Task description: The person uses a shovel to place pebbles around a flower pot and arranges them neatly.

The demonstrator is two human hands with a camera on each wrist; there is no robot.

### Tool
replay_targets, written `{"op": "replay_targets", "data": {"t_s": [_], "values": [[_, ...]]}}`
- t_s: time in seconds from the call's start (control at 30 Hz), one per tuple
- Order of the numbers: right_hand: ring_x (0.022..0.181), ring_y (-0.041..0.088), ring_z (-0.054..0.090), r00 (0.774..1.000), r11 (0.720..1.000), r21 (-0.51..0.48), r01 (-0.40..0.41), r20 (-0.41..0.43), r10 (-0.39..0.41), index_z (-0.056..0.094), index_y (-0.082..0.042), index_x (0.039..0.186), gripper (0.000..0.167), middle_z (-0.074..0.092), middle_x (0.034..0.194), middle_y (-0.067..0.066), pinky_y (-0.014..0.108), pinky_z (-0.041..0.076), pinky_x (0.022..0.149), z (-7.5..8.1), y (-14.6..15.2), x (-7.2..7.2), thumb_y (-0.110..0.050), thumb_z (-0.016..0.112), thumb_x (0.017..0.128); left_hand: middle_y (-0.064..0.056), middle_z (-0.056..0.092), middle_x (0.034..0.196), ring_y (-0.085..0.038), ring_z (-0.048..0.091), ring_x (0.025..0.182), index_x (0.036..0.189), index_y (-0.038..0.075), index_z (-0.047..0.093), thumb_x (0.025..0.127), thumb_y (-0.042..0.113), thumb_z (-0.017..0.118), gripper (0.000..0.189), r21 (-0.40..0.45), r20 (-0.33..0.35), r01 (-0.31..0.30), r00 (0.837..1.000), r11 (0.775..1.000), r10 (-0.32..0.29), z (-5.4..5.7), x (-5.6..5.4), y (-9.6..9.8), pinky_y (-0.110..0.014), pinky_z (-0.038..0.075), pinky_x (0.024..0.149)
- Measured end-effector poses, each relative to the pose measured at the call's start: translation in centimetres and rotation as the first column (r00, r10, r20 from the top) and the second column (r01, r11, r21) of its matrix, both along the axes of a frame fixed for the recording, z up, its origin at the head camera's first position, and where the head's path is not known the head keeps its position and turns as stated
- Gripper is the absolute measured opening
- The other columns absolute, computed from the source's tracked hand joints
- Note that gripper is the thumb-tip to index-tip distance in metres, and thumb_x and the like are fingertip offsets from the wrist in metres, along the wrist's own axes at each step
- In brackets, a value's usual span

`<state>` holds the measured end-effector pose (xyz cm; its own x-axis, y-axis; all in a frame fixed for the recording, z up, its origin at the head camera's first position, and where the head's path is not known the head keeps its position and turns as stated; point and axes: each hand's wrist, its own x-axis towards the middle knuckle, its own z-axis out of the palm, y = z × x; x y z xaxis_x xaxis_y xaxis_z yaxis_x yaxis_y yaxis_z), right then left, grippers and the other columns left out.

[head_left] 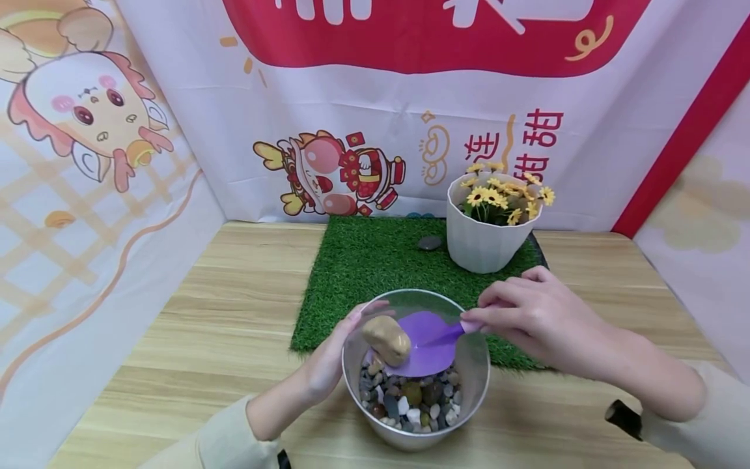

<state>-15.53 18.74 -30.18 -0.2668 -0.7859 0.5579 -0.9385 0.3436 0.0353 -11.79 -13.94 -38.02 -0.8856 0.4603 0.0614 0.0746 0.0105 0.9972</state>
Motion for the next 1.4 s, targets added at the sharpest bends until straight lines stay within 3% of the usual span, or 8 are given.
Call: {"op": "replay_targets", "data": {"t_s": [0.2,0.47,0.7,0.9,1.17,1.3,1.33,1.4], "values": [[0.086,0.006,0.066,0.998,0.999,-0.012,0.036,0.047,-0.036,0.080,-0.024,0.115,0.049,0.069,0.103,-0.013,0.036,0.042,0.074,0.3,0.6,-0.2,-0.047,0.036,0.109,-0.018,0.036,0.161,-0.036,0.026,0.150,0.158,0.003,0.030,0.110,0.044,0.014,0.065,-0.009,0.036,-0.018,0.999,1.000,0.019,0.1,-0.1,0.0,-0.062,0.010,0.121],[0.079,0.004,0.063,0.997,0.996,-0.053,0.070,0.027,-0.069,0.082,-0.022,0.107,0.050,0.071,0.096,-0.012,0.034,0.039,0.070,0.5,1.1,-0.5,-0.049,0.040,0.108,-0.021,0.030,0.163,-0.039,0.022,0.151,0.159,0.000,0.028,0.110,0.041,0.014,0.065,-0.015,0.031,-0.028,0.999,1.000,0.028,0.1,0.1,-0.1,-0.063,0.007,0.121],[0.076,0.004,0.062,0.993,0.992,-0.058,0.115,0.035,-0.113,0.082,-0.020,0.108,0.053,0.072,0.096,-0.010,0.033,0.036,0.069,0.8,1.6,-0.8,-0.052,0.040,0.106,-0.022,0.032,0.162,-0.040,0.026,0.151,0.158,-0.002,0.027,0.111,0.041,0.014,0.065,0.008,0.014,0.005,1.000,1.000,-0.005,0.1,0.0,0.1,-0.059,0.006,0.123],[0.074,0.003,0.060,0.987,0.986,-0.053,0.160,0.039,-0.158,0.082,-0.018,0.109,0.058,0.072,0.095,-0.009,0.032,0.034,0.069,0.7,2.0,-1.4,-0.055,0.037,0.106,-0.025,0.034,0.160,-0.043,0.028,0.149,0.157,-0.004,0.024,0.112,0.038,0.013,0.063,0.064,-0.005,0.052,0.999,0.997,-0.052,-0.1,-0.2,0.1,-0.057,0.012,0.123],[0.071,0.004,0.059,0.971,0.969,-0.065,0.238,0.036,-0.236,0.082,-0.015,0.109,0.065,0.074,0.096,-0.005,0.035,0.034,0.069,0.2,2.6,-2.7,-0.058,0.034,0.105,-0.028,0.035,0.158,-0.044,0.030,0.148,0.157,-0.004,0.022,0.111,0.038,0.014,0.063,0.066,0.002,0.048,0.999,0.997,-0.049,-0.2,-0.1,0.0,-0.057,0.015,0.122],[0.071,0.007,0.061,0.958,0.957,-0.053,0.285,0.052,-0.282,0.082,-0.013,0.110,0.023,0.074,0.096,-0.003,0.038,0.037,0.070,0.0,3.0,-3.4,-0.029,0.072,0.097,-0.027,0.036,0.158,-0.043,0.031,0.148,0.157,-0.003,0.024,0.111,0.039,0.015,0.063,0.061,0.008,0.040,0.999,0.997,-0.041,-0.3,0.0,0.0,-0.059,0.015,0.122],[0.071,0.009,0.062,0.954,0.954,-0.048,0.297,0.057,-0.294,0.082,-0.013,0.110,0.021,0.074,0.096,-0.003,0.038,0.038,0.070,-0.1,3.0,-3.5,-0.020,0.079,0.091,-0.027,0.036,0.158,-0.043,0.031,0.147,0.157,-0.003,0.024,0.111,0.039,0.015,0.063,0.059,0.008,0.038,0.999,0.998,-0.039,-0.3,0.0,0.0,-0.060,0.015,0.122],[0.072,0.011,0.063,0.942,0.944,-0.034,0.329,0.074,-0.326,0.081,-0.013,0.111,0.036,0.074,0.096,-0.002,0.041,0.040,0.071,-0.3,3.2,-3.7,-0.003,0.086,0.076,-0.027,0.037,0.158,-0.043,0.032,0.147,0.157,-0.003,0.024,0.111,0.039,0.015,0.063,0.056,0.012,0.036,0.999,0.998,-0.037,-0.3,0.0,0.0,-0.060,0.015,0.122]]}}
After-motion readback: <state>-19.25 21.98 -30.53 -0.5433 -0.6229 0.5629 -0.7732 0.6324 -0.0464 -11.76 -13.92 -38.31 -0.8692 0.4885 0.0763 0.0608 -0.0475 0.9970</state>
